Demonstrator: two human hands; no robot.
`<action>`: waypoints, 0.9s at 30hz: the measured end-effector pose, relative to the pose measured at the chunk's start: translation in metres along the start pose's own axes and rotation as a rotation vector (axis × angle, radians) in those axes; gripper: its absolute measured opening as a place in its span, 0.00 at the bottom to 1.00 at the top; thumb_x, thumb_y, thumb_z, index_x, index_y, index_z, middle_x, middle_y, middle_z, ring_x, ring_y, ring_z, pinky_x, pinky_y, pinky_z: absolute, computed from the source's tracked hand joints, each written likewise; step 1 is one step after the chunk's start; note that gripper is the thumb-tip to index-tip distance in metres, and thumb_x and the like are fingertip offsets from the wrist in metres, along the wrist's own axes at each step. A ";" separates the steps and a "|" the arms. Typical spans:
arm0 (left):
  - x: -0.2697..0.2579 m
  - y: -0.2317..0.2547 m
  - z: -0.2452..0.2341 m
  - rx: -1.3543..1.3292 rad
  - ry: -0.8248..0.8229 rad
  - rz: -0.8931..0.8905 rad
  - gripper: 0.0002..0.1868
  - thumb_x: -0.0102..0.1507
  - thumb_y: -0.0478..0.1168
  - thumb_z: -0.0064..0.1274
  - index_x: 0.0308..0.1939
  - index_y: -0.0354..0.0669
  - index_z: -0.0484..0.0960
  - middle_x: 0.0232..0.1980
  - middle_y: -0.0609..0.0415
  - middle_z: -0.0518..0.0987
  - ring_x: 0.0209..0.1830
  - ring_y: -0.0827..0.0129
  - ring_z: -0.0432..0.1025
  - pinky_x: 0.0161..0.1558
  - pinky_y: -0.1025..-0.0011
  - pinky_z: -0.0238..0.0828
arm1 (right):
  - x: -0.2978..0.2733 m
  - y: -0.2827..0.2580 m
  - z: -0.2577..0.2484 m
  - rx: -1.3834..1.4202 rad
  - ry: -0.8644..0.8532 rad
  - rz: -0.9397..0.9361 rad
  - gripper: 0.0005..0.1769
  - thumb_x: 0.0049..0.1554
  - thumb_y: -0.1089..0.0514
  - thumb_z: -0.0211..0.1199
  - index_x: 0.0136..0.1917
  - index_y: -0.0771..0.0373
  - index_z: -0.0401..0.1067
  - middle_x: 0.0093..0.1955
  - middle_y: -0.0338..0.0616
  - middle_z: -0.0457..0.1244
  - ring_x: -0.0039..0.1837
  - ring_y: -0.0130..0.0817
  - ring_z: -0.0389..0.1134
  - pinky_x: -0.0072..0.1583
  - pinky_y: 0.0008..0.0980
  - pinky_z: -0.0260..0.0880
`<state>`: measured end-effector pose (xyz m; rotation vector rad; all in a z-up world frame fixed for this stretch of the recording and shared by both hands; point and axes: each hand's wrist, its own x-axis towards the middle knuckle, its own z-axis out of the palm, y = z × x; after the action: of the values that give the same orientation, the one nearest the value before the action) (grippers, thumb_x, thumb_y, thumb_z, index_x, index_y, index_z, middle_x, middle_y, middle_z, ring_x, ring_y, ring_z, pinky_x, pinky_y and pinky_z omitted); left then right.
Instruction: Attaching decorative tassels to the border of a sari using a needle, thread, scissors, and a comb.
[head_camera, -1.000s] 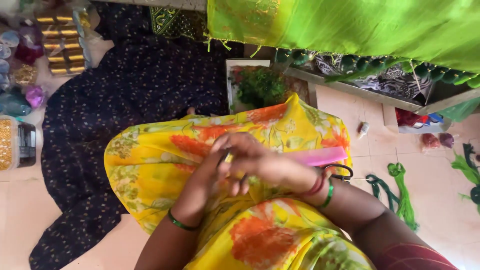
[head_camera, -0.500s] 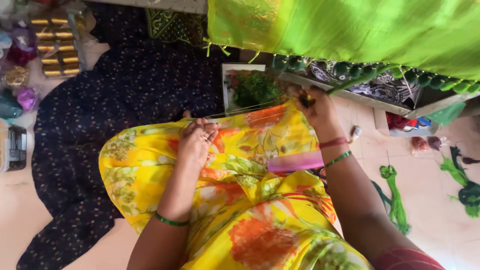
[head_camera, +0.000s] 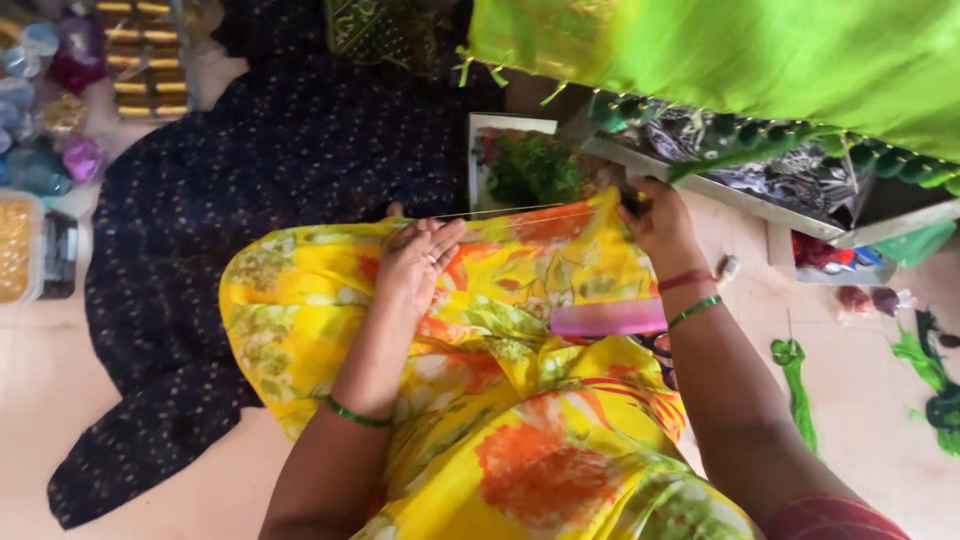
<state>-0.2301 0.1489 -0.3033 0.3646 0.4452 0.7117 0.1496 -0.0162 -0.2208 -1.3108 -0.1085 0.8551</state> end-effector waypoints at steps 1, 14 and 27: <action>0.001 -0.002 -0.001 -0.029 -0.039 0.014 0.04 0.71 0.36 0.47 0.44 0.49 0.77 0.56 0.47 0.80 0.64 0.51 0.77 0.62 0.56 0.69 | 0.005 0.004 -0.005 -0.022 0.139 0.092 0.06 0.59 0.60 0.61 0.51 0.54 0.71 0.47 0.39 0.68 0.51 0.37 0.71 0.52 0.40 0.74; -0.039 0.010 0.073 -0.116 -0.321 0.021 0.06 0.75 0.36 0.46 0.47 0.41 0.79 0.46 0.56 0.80 0.60 0.53 0.76 0.61 0.58 0.71 | -0.237 0.005 0.188 -0.525 -0.679 -0.054 0.25 0.60 0.67 0.59 0.69 0.61 0.60 0.53 0.49 0.67 0.51 0.39 0.73 0.52 0.37 0.76; -0.017 0.016 0.036 0.038 -0.199 -0.078 0.10 0.67 0.37 0.45 0.30 0.44 0.70 0.27 0.60 0.65 0.27 0.72 0.58 0.38 0.68 0.59 | -0.033 -0.034 0.051 0.171 -0.376 0.033 0.10 0.66 0.58 0.62 0.58 0.64 0.70 0.52 0.51 0.66 0.55 0.46 0.70 0.55 0.44 0.76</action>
<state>-0.2314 0.1422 -0.2612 0.4464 0.2833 0.5849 0.1166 0.0040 -0.1631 -0.9841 -0.3029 1.1084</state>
